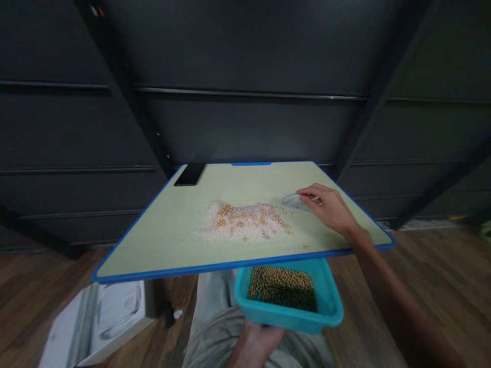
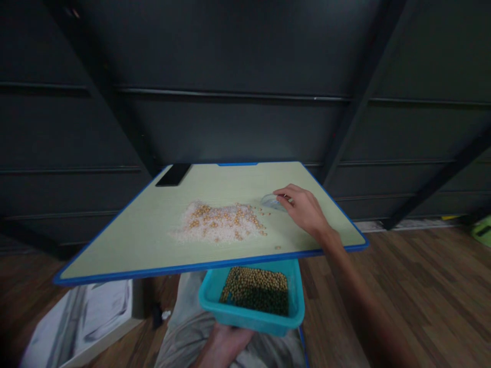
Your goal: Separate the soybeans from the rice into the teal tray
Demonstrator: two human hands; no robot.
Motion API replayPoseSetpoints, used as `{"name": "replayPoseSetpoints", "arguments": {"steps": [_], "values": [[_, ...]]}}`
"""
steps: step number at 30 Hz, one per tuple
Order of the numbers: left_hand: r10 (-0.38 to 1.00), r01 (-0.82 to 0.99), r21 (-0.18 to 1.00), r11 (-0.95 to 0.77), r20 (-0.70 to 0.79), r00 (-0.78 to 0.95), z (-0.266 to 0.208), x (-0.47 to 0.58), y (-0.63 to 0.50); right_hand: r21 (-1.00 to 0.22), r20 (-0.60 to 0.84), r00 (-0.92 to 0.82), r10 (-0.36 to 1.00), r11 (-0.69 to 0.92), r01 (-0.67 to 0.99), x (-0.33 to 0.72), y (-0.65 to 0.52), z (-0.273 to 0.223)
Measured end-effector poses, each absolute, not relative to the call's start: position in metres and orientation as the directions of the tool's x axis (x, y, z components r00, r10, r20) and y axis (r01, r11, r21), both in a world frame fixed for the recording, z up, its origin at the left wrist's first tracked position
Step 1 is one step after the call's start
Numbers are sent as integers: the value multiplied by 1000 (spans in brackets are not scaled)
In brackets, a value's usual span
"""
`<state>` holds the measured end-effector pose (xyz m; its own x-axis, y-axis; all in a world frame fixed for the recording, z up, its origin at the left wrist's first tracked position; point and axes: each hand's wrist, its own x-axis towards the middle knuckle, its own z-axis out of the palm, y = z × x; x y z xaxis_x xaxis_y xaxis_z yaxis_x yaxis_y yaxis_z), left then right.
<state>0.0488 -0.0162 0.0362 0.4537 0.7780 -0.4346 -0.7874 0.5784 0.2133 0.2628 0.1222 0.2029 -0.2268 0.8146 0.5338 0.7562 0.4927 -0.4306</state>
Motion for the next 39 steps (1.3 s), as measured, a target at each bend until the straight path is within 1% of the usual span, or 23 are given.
{"name": "replayPoseSetpoints", "arguments": {"steps": [2,6,9,12,16,20,22,24,28,31,35,39], "values": [[790,-795,197,574,-388,475,37,51,-17,-440,513,-258,818,510,740,263,125,202],[794,-799,175,576,-354,495,45,57,-15,-432,501,-315,806,549,716,267,119,203],[799,-811,127,570,-314,513,46,62,-14,-428,496,-334,801,560,709,272,111,204],[793,-818,92,568,-327,514,43,63,-15,-423,507,-319,801,554,717,277,102,201],[787,-811,92,578,-325,524,45,63,-15,-420,523,-309,794,556,717,279,88,196],[796,-800,141,583,-299,527,49,64,-15,-390,558,-338,758,600,699,276,75,196],[806,-804,172,569,-314,503,48,64,-16,-392,567,-345,748,614,686,275,69,196],[805,-819,160,551,-361,471,46,64,-16,-396,566,-348,748,616,681,274,66,196],[743,-848,32,529,-500,445,48,64,-16,-397,552,-365,750,621,676,274,62,195],[711,-869,-17,495,-566,416,51,66,-15,-404,534,-372,760,615,677,274,58,196],[711,-885,-32,464,-582,393,51,67,-15,-425,505,-377,776,604,674,273,50,199],[683,-884,-88,460,-601,415,51,67,-15,-454,489,-380,785,601,658,270,43,203]]}}
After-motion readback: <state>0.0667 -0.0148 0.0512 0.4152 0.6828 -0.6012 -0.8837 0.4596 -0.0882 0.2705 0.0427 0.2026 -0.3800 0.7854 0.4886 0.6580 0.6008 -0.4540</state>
